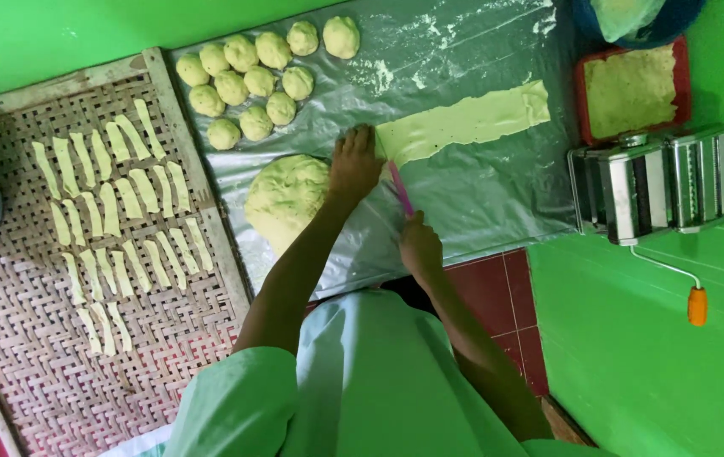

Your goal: Flatten dough, roll it through a manual pasta machine, and cut it into strips.

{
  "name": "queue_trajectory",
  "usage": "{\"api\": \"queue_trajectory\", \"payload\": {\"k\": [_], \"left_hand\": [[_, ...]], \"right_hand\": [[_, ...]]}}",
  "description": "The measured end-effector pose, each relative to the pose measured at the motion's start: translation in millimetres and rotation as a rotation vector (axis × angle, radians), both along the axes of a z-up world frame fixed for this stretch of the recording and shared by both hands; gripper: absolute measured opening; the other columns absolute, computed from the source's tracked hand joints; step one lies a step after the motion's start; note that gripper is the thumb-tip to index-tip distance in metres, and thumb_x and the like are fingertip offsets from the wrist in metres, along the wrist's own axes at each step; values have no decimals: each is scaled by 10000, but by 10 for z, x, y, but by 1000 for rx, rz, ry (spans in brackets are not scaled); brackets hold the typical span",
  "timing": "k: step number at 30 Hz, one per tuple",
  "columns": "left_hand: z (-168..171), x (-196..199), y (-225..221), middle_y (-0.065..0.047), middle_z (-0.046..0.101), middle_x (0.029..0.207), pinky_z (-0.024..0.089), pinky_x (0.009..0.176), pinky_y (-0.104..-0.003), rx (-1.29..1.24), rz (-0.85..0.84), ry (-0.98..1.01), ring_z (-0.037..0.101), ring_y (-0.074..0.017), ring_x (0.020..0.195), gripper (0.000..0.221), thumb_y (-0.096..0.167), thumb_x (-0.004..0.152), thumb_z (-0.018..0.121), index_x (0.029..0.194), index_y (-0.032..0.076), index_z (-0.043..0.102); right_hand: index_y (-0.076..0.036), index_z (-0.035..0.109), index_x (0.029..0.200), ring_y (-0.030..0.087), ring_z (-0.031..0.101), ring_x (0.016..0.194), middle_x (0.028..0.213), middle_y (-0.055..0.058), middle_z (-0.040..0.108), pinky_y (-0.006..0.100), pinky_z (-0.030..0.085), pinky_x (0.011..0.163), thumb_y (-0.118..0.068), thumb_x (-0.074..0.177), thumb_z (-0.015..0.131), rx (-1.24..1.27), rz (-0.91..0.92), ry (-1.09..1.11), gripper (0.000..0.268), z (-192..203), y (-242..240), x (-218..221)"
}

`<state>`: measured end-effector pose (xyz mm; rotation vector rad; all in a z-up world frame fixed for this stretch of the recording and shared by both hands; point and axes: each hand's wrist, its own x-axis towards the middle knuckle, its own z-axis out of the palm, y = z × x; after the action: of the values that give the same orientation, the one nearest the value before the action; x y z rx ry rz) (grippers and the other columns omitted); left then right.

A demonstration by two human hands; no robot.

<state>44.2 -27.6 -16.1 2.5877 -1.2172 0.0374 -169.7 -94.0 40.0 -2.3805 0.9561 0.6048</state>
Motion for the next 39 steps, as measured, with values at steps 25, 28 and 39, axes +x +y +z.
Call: {"api": "queue_trajectory", "payload": {"k": [25, 28, 39], "left_hand": [[143, -110, -210, -157, 635, 1403, 386, 1177, -455, -100, -28, 97, 571, -312, 1332, 567, 85, 821, 681, 1381, 19, 628], [-16, -200, -249, -187, 546, 1500, 261, 1264, -462, -21, -45, 165, 462, -341, 1440, 771, 139, 710, 851, 1419, 0, 581], [-145, -273, -215, -228, 458, 1557, 245, 1266, -487, -44, -52, 25, 413, -362, 1471, 681, 329, 960, 697, 1489, -37, 475]], "right_hand": [[-3, 509, 1092, 583, 697, 906, 896, 366, 690, 678, 560, 730, -295, 1091, 341, 76, -44, -149, 337, 195, -517, 975], [-5, 491, 1103, 593, 691, 913, 904, 364, 689, 689, 553, 727, -319, 1075, 359, 66, -35, -114, 342, 132, -518, 1000], [3, 488, 1156, 588, 687, 975, 968, 358, 690, 696, 555, 781, -221, 1070, 392, 84, -40, -95, 259, 169, -507, 975]]}}
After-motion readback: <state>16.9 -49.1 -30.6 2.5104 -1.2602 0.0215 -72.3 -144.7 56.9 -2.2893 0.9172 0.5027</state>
